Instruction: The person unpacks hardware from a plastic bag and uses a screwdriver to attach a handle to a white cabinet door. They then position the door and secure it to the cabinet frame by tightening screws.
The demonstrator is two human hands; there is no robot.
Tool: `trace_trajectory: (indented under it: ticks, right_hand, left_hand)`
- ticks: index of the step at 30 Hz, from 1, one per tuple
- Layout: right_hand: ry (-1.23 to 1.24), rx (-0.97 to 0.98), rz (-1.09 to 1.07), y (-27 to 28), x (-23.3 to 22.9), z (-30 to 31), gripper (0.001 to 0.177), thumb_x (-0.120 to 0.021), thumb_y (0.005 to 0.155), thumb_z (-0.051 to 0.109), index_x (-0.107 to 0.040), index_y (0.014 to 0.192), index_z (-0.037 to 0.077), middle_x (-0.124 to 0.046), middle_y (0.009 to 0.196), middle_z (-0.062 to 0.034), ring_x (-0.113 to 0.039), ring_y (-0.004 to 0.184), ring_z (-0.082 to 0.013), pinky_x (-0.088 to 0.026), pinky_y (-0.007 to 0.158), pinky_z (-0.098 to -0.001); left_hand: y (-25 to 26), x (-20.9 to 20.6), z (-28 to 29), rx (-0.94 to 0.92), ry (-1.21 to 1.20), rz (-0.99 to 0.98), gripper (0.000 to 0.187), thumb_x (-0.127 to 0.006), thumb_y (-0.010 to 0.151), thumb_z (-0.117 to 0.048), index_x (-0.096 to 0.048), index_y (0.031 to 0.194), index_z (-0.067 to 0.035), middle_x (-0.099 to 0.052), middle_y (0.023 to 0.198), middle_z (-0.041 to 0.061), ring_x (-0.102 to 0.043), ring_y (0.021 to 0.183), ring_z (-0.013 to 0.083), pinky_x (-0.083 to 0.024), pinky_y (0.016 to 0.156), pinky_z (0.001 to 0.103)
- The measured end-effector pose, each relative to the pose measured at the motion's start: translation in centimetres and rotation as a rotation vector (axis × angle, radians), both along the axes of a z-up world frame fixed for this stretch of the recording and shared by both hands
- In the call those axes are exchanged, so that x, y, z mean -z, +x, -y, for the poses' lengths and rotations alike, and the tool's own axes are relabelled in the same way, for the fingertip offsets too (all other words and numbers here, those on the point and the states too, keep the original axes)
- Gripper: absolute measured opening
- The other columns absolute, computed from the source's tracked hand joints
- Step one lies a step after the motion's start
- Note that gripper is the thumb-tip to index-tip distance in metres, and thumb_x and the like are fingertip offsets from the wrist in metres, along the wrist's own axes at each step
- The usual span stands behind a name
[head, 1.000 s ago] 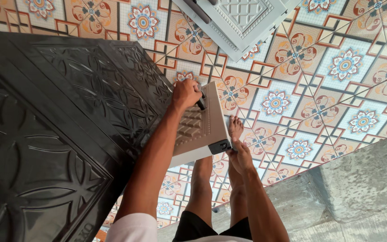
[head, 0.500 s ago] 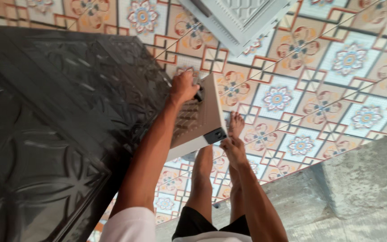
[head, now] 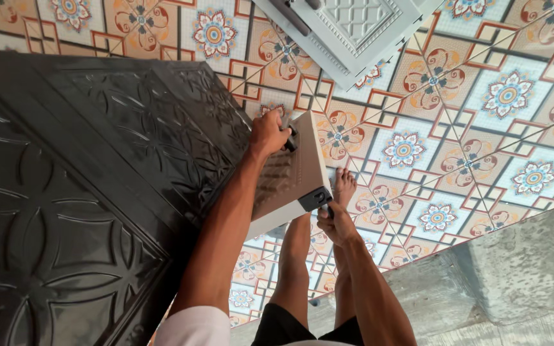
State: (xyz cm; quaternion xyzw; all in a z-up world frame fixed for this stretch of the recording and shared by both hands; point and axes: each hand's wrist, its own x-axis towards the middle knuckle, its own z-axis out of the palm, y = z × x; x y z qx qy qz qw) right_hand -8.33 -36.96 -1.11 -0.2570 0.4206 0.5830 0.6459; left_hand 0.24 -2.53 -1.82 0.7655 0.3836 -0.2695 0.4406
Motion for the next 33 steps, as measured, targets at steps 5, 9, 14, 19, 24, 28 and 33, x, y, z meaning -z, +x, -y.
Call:
trace_trajectory:
  ticks: [5,9,14,19,24,28,33]
  right_hand:
    - [-0.005,0.051,0.043,0.9,-2.4,-1.2,0.014,-0.053,0.103,0.014,-0.048,0.089,0.013,-0.047,0.076,0.0025,-0.043,0.064,-0.0089,-0.039,0.059,-0.0256]
    - [-0.146,-0.324,0.333,1.3,-2.9,-0.8,0.017,-0.06,0.094,0.016,-0.06,0.106,0.004,-0.063,0.093,-0.0029,-0.062,0.087,-0.0122,-0.056,0.079,-0.033]
    - [-0.24,-0.437,0.537,0.9,-1.5,0.3,0.035,-0.063,0.094,0.02,-0.064,0.119,-0.004,-0.072,0.106,-0.0133,-0.072,0.095,-0.0199,-0.06,0.088,-0.0367]
    - [-0.302,-0.711,0.828,0.2,1.6,1.8,0.03,-0.06,0.086,0.012,-0.067,0.108,-0.007,-0.073,0.088,-0.0135,-0.067,0.082,-0.018,-0.055,0.075,-0.0338]
    - [-0.318,-0.872,0.875,1.2,1.2,1.0,0.031,-0.058,0.096,0.024,-0.065,0.1,-0.006,-0.07,0.08,-0.0129,-0.068,0.073,-0.0172,-0.056,0.067,-0.0314]
    - [-0.356,-0.829,0.922,2.6,-0.6,-1.3,0.034,-0.061,0.096,0.033,-0.067,0.107,0.001,-0.073,0.085,-0.0109,-0.066,0.07,-0.0196,-0.053,0.066,-0.0328]
    - [-0.644,-1.0,1.79,5.0,-2.9,-2.8,0.028,-0.068,0.094,0.036,-0.067,0.113,0.015,-0.073,0.107,-0.0119,-0.069,0.1,-0.0333,-0.05,0.088,-0.0463]
  left_hand:
    - [-0.1,-0.9,0.1,-0.072,0.02,0.03,0.031,-0.078,0.082,-0.019,-0.052,0.088,-0.003,-0.066,0.069,0.015,-0.074,0.068,0.0321,-0.06,0.063,0.047]
    - [0.1,-0.2,1.0,0.092,0.171,0.11,0.032,-0.083,0.075,-0.023,-0.061,0.09,-0.005,-0.07,0.081,0.017,-0.07,0.079,0.0388,-0.056,0.072,0.048]
    - [0.9,-1.8,1.0,0.207,0.083,0.011,0.03,-0.081,0.08,-0.031,-0.066,0.089,-0.007,-0.073,0.09,0.016,-0.071,0.086,0.0358,-0.056,0.076,0.048]
    - [2.1,-3.9,0.9,0.287,0.08,-0.066,0.03,-0.075,0.089,-0.036,-0.069,0.093,-0.006,-0.073,0.092,0.017,-0.071,0.091,0.0368,-0.055,0.079,0.051]
    - [2.7,-3.8,0.3,0.445,0.058,-0.161,0.044,-0.062,0.097,-0.046,-0.068,0.108,-0.004,-0.069,0.112,0.02,-0.066,0.108,0.0363,-0.052,0.092,0.051]
    - [3.5,-2.9,-0.2,0.552,0.066,-0.099,0.059,-0.058,0.099,-0.054,-0.066,0.12,0.002,-0.059,0.132,0.029,-0.059,0.122,0.0407,-0.048,0.102,0.051]
    - [4.2,-4.3,-0.5,0.61,-0.007,-0.14,0.072,-0.048,0.097,-0.064,-0.064,0.128,-0.001,-0.062,0.13,0.028,-0.058,0.124,0.042,-0.046,0.104,0.052]
